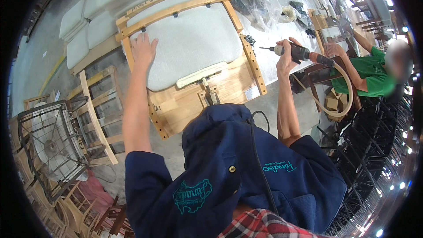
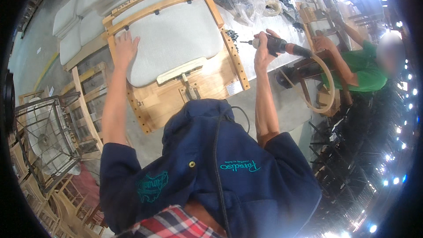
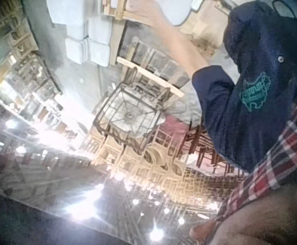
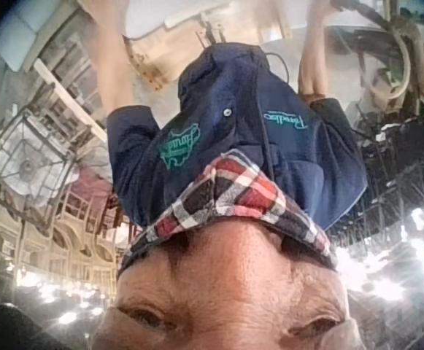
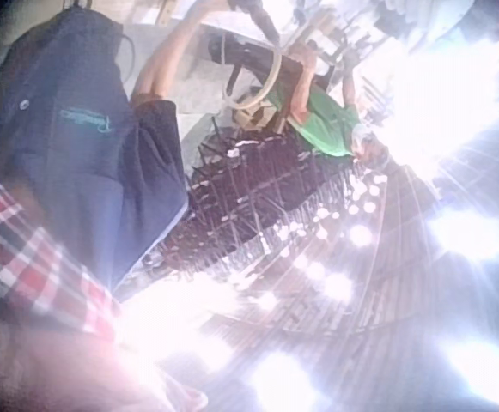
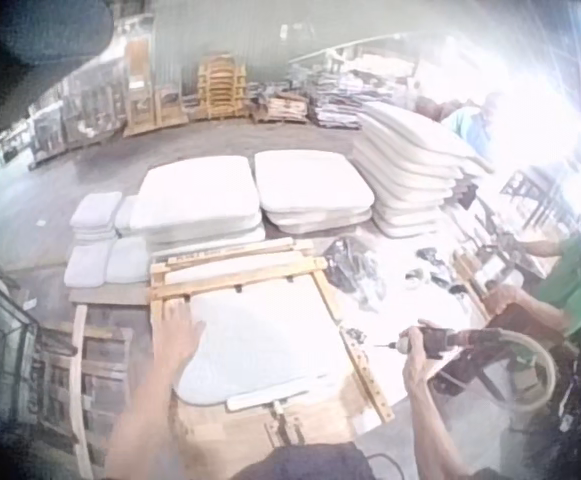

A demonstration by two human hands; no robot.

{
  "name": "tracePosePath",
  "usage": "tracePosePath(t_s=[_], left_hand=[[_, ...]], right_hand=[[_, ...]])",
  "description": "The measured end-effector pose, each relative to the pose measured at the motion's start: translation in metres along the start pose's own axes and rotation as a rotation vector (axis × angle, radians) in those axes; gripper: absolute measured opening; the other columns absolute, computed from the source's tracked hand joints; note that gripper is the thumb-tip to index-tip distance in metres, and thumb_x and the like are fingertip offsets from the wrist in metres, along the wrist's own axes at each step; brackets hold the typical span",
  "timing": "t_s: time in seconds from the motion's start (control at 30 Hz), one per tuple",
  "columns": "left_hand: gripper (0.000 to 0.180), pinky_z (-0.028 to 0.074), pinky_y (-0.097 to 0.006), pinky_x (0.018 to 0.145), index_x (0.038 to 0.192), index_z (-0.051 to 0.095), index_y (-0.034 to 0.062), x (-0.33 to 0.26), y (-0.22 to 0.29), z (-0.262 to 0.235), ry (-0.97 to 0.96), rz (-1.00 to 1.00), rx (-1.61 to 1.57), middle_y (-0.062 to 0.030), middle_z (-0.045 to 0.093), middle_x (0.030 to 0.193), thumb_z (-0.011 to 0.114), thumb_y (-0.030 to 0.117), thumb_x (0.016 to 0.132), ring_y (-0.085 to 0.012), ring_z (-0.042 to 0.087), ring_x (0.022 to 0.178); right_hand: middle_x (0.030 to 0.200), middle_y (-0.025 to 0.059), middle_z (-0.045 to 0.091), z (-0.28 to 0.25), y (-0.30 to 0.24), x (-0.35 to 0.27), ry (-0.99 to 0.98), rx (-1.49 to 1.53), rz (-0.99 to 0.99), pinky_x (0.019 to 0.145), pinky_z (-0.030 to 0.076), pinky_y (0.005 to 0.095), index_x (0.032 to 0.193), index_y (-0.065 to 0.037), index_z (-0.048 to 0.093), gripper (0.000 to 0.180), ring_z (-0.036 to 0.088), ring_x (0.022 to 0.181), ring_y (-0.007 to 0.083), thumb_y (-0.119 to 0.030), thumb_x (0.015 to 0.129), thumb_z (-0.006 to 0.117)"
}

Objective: The person attaches a white cushion to a wooden chair frame using a pneumatic drill. They position the cushion, align it, and drive screws into the frame to secure it. The person repeats this process for multiple cushions in a workshop setting.

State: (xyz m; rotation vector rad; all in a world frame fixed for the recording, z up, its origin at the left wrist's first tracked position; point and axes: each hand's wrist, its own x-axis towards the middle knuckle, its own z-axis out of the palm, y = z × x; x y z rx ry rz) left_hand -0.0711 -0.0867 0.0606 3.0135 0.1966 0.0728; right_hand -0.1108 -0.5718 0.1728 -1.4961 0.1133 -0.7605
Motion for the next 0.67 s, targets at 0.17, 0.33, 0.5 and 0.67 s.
tracePosePath(t_s=[0.17,0.33,0.5,0.67], left_hand=[[0.069,0.025,-0.057,0.121,0.154,0.043,0.0017,-0.055,0.02,0.019,0.07,0.001,-0.055,-0.017,0.037,0.162,0.05,0.049,0.104,-0.0406,0.03,0.149],[0.068,0.022,-0.057,0.122,0.154,0.043,0.002,-0.111,0.033,0.015,0.081,-0.013,-0.178,-0.0163,0.036,0.163,0.051,0.048,0.104,-0.0394,0.029,0.15],[0.068,0.024,-0.054,0.121,0.152,0.045,-0.0005,-0.141,0.048,0.007,0.118,-0.018,-0.202,-0.0181,0.039,0.161,0.052,0.047,0.104,-0.0406,0.032,0.148],[0.069,0.024,-0.052,0.122,0.152,0.044,-0.0008,-0.142,0.048,0.007,0.121,-0.016,-0.204,-0.0187,0.039,0.161,0.051,0.049,0.104,-0.0411,0.032,0.148]], right_hand=[[0.085,0.0126,0.072,0.021,0.038,0.015,-0.02,0.071,-0.07,0.071,0.056,0.0305,0.116,0.002,0.059,0.03,0.071,0.078,0.0169,-0.008,0.092,0.074],[0.084,0.0122,0.072,0.043,0.058,0.017,-0.005,0.027,0.071,0.069,0.054,0.0289,0.114,0.003,0.061,0.029,0.068,0.075,0.0141,-0.009,0.092,0.075],[0.082,0.0109,0.072,0.047,0.079,0.02,-0.002,-0.002,0.093,0.07,0.054,0.0288,0.114,0.003,0.061,0.031,0.068,0.075,0.0142,-0.01,0.091,0.076],[0.087,0.0132,0.073,0.042,0.093,0.017,-0.048,0.017,0.068,0.074,0.055,0.03,0.115,0.001,0.062,0.033,0.069,0.078,0.0146,-0.01,0.089,0.078]])
